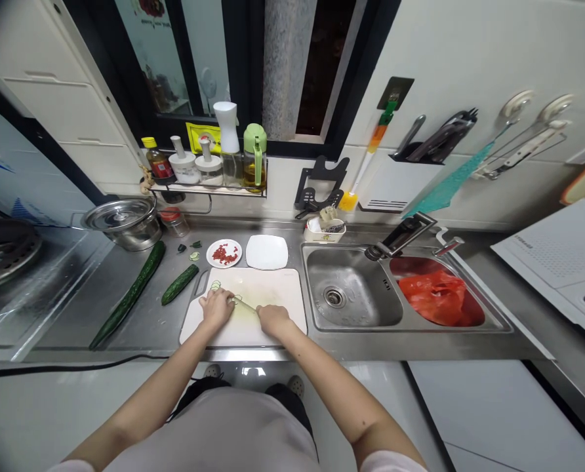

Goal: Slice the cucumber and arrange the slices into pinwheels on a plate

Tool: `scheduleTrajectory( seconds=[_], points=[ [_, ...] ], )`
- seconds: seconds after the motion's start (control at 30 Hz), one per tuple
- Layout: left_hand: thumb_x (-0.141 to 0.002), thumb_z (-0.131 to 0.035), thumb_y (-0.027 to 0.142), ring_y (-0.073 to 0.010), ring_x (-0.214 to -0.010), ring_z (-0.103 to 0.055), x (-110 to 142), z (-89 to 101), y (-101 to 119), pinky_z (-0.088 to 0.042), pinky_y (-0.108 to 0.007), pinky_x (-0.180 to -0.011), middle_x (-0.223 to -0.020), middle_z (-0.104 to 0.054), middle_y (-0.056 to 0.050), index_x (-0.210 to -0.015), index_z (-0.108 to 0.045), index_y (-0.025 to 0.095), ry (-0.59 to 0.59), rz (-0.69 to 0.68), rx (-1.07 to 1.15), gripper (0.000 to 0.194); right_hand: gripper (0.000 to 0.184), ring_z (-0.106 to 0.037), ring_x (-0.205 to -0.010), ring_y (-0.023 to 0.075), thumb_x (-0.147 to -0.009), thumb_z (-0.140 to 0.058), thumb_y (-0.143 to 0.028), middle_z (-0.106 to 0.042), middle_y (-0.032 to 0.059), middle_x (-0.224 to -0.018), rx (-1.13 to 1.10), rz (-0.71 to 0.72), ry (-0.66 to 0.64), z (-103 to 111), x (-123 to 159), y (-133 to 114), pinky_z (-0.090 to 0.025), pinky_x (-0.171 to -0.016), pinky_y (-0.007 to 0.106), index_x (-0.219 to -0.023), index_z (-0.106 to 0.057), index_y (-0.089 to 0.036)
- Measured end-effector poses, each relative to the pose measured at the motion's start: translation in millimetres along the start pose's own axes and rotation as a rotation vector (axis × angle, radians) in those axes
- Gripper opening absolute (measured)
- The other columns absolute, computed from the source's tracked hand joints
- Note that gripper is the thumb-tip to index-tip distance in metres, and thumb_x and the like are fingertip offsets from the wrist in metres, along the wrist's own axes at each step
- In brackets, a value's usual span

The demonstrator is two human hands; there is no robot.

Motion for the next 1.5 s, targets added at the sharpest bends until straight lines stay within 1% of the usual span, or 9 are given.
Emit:
scheduleTrajectory(
  seconds=[0.23,0.37,0.53,0.67,0.77,0.93,1.07,1.23,1.5],
  points=[
    [-0.082,-0.052,0.028,-0.0308,-0.116,-0.047,-3,1.5,-3,-0.031,-0.046,-0.091,-0.118,-0.063,-0.008,-0.103,-0.071,0.028,-0.024,0.008,0.018,0.028,0.035,-0.065,-0.101,0.0265,-0.088,-0.038,-0.008,-0.069,0.0163,-0.104,-0.020,-0.018,0.092,-18,17,9,-0.044,-0.076,0.033,-0.118,-0.055,-0.015],
    [-0.083,-0.051,0.029,-0.0306,-0.116,-0.046,-5,0.6,-3,-0.030,-0.046,-0.092,-0.119,-0.064,-0.009,-0.103,-0.070,0.027,-0.023,0.006,0.021,0.028,0.029,-0.065,-0.097,0.0239,-0.096,-0.034,-0.023,-0.069,0.0137,-0.103,-0.152,-0.121,0.125,-39,31,18,-0.041,-0.074,0.030,-0.117,-0.054,-0.018],
    [-0.083,-0.051,0.029,-0.0299,-0.115,-0.046,-9,-1.9,1,-0.029,-0.045,-0.091,-0.116,-0.065,-0.010,-0.101,-0.069,0.026,-0.026,0.026,0.012,0.025,0.028,-0.065,-0.094,0.0222,-0.099,-0.030,-0.028,-0.068,0.0104,-0.101,-0.235,-0.222,0.142,-59,38,24,-0.038,-0.071,0.027,-0.115,-0.052,-0.021],
    [-0.081,-0.052,0.025,-0.0279,-0.112,-0.048,-12,0.0,5,-0.029,-0.043,-0.090,-0.112,-0.067,-0.009,-0.091,-0.068,0.024,-0.019,0.025,0.031,0.019,0.028,-0.065,-0.096,0.0222,-0.098,-0.031,-0.027,-0.068,0.0101,-0.102,-0.250,-0.227,0.135,-63,40,23,-0.037,-0.071,0.027,-0.115,-0.053,-0.020],
    [-0.082,-0.050,0.020,-0.0260,-0.105,-0.054,-13,3.0,7,-0.029,-0.041,-0.088,-0.098,-0.070,-0.007,-0.083,-0.067,0.023,-0.027,0.030,0.062,0.017,0.028,-0.065,-0.096,0.0221,-0.098,-0.032,-0.027,-0.068,0.0105,-0.102,-0.252,-0.232,0.133,-62,42,21,-0.037,-0.071,0.027,-0.115,-0.053,-0.019],
    [-0.082,-0.051,0.021,-0.0233,-0.097,-0.059,-5,5.8,6,-0.029,-0.039,-0.087,-0.086,-0.071,-0.003,-0.086,-0.066,0.024,-0.024,0.058,0.163,0.016,0.027,-0.064,-0.097,0.0225,-0.098,-0.032,-0.026,-0.068,0.0103,-0.103,-0.263,-0.221,0.132,-61,41,20,-0.036,-0.069,0.027,-0.115,-0.052,-0.019],
    [-0.082,-0.055,0.025,-0.0212,-0.095,-0.060,18,3.9,-5,-0.029,-0.037,-0.087,-0.087,-0.072,-0.001,-0.089,-0.066,0.025,-0.040,0.067,0.268,0.013,0.026,-0.064,-0.095,0.0213,-0.098,-0.032,-0.026,-0.068,0.0089,-0.100,-0.279,-0.207,0.130,-64,38,20,-0.033,-0.066,0.026,-0.114,-0.052,-0.020],
    [-0.082,-0.056,0.026,-0.0203,-0.096,-0.060,44,4.0,-34,-0.030,-0.034,-0.086,-0.088,-0.072,-0.001,-0.090,-0.067,0.024,-0.017,0.131,0.295,0.014,0.025,-0.063,-0.093,0.0211,-0.099,-0.032,-0.027,-0.068,0.0090,-0.099,-0.284,-0.189,0.126,-66,34,17,-0.031,-0.065,0.026,-0.110,-0.053,-0.020],
    [-0.084,-0.055,0.025,-0.0195,-0.090,-0.062,41,13.6,-65,-0.030,-0.035,-0.087,-0.088,-0.073,-0.001,-0.092,-0.068,0.024,0.078,0.257,0.284,0.016,0.025,-0.064,-0.091,0.0212,-0.099,-0.032,-0.029,-0.068,0.0096,-0.100,-0.288,-0.166,0.123,-69,25,13,-0.032,-0.065,0.026,-0.109,-0.053,-0.020]
  ],
)
Point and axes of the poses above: each hand's wrist, its own x-axis away from the middle knuckle, its own z-axis out of the back of the hand, y = z × x, the point moved 1 cm from there along -x, towards the middle knuckle
